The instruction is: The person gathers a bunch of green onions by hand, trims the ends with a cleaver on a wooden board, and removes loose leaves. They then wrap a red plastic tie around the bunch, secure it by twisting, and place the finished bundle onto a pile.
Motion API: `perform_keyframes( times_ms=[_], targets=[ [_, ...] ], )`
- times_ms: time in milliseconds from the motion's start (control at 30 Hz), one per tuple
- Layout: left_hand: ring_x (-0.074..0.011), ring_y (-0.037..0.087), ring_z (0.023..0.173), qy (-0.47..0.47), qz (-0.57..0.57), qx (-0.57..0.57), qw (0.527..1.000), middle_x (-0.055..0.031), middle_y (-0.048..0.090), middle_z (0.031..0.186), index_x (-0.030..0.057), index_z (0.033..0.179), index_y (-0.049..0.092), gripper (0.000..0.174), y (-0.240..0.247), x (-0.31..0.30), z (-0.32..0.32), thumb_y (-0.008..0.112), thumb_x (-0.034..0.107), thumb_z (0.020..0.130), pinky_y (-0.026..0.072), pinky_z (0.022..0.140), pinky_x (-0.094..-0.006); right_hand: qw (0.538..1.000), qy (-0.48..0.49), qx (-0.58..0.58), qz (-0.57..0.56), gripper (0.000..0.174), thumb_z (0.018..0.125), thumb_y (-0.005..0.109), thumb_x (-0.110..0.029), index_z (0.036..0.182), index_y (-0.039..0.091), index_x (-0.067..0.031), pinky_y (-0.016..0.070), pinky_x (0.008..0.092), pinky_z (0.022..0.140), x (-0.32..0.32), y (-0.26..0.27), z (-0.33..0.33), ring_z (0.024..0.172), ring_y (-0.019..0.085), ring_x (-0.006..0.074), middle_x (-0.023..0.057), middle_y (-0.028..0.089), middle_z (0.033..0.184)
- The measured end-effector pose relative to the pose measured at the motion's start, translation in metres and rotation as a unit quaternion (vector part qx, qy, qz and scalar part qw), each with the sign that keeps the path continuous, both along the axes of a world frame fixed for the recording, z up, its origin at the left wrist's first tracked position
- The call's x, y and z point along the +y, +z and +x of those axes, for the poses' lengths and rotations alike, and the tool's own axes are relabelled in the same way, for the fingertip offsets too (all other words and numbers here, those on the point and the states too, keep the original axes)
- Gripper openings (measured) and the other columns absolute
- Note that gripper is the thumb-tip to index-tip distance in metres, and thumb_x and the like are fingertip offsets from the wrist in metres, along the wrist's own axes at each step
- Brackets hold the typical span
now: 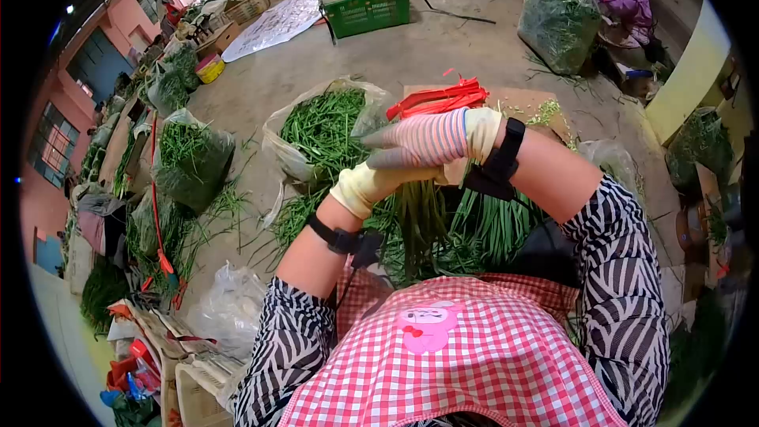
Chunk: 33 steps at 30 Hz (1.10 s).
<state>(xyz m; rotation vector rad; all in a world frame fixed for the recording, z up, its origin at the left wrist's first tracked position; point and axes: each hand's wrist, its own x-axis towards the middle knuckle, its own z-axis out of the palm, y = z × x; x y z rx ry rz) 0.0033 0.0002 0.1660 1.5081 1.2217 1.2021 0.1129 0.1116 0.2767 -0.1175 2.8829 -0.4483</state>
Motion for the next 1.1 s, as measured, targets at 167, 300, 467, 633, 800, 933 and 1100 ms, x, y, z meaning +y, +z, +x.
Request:
perform_keyframes(
  times_ms=[167, 300, 467, 633, 800, 933, 1100],
  targets=[
    [-0.0204, 0.066, 0.108, -0.039, -0.085, -0.249, 0.964, -0.0076, 0.071, 0.111, 0.0060, 0.110, 0.067, 0.016, -0.021, -0.004, -0.035, 0.070, 0.014, 0.097, 0.0524, 0.096, -0.0350, 0.877, -0.198, 0.175, -0.402, 0.048, 0.108, 0.049, -0.035, 0.143, 0.058, -0.0039, 0.0494, 0.0367, 0.107, 0.044, -0.017, 0.002, 0.124, 0.063, 0.0201, 0.0112, 0.065, 0.139],
    [-0.0360, 0.062, 0.128, 0.004, 0.045, -0.308, 0.950, -0.0206, 0.069, 0.129, 0.0086, 0.108, 0.063, 0.013, -0.001, -0.028, -0.077, 0.067, 0.014, 0.098, 0.0478, 0.111, -0.0482, 0.832, -0.167, 0.266, -0.458, 0.036, 0.105, 0.057, -0.025, 0.132, 0.068, -0.0036, 0.0519, 0.0320, 0.102, 0.071, -0.061, 0.032, 0.114, 0.067, 0.0166, 0.0070, 0.073, 0.123],
    [-0.0378, 0.057, 0.134, 0.084, 0.083, -0.377, 0.919, -0.0162, 0.068, 0.130, 0.0070, 0.118, 0.063, 0.016, 0.012, -0.038, -0.097, 0.062, 0.014, 0.103, 0.0445, 0.115, -0.0547, 0.908, -0.150, 0.268, -0.287, 0.045, 0.091, 0.072, -0.019, 0.134, 0.067, -0.0061, 0.0539, 0.0335, 0.098, 0.018, -0.093, 0.026, 0.110, 0.070, 0.0215, 0.0161, 0.074, 0.116],
    [-0.0398, 0.061, 0.127, 0.177, 0.126, -0.402, 0.890, -0.0182, 0.068, 0.131, 0.0073, 0.119, 0.063, 0.016, 0.015, -0.047, -0.120, 0.061, 0.014, 0.104, 0.0502, 0.108, -0.0590, 0.932, -0.161, 0.301, -0.124, 0.037, 0.094, 0.065, -0.022, 0.130, 0.068, -0.0103, 0.0549, 0.0470, 0.089, 0.012, -0.151, 0.007, 0.100, 0.069, 0.0400, 0.0243, 0.071, 0.108],
    [-0.0400, 0.062, 0.124, 0.214, 0.124, -0.430, 0.868, -0.0156, 0.070, 0.125, 0.0058, 0.114, 0.067, 0.017, 0.011, -0.081, -0.161, 0.060, 0.017, 0.105, 0.0484, 0.109, -0.0584, 0.978, -0.170, 0.116, -0.022, 0.032, 0.094, 0.061, -0.016, 0.124, 0.068, -0.0063, 0.0560, 0.0484, 0.085, 0.055, -0.171, 0.041, 0.095, 0.070, 0.0430, 0.0254, 0.072, 0.104],
    [-0.0319, 0.066, 0.116, 0.203, 0.150, -0.447, 0.858, -0.0100, 0.072, 0.105, 0.0050, 0.105, 0.070, 0.013, -0.002, -0.085, -0.172, 0.060, 0.013, 0.104, 0.0460, 0.113, -0.0597, 0.901, -0.220, 0.288, -0.238, 0.041, 0.090, 0.070, -0.011, 0.131, 0.067, -0.0047, 0.0558, 0.0425, 0.091, 0.030, -0.120, 0.036, 0.103, 0.070, 0.0371, 0.0223, 0.073, 0.111],
    [-0.0273, 0.067, 0.106, 0.191, 0.134, -0.449, 0.862, -0.0070, 0.067, 0.101, 0.0064, 0.110, 0.064, 0.009, -0.003, -0.067, -0.144, 0.062, 0.011, 0.103, 0.0492, 0.109, -0.0564, 0.900, -0.071, 0.425, -0.073, 0.030, 0.089, 0.070, -0.022, 0.115, 0.072, -0.0078, 0.0558, 0.0477, 0.081, -0.029, -0.096, -0.012, 0.089, 0.070, 0.0391, 0.0186, 0.072, 0.091]
  ],
)
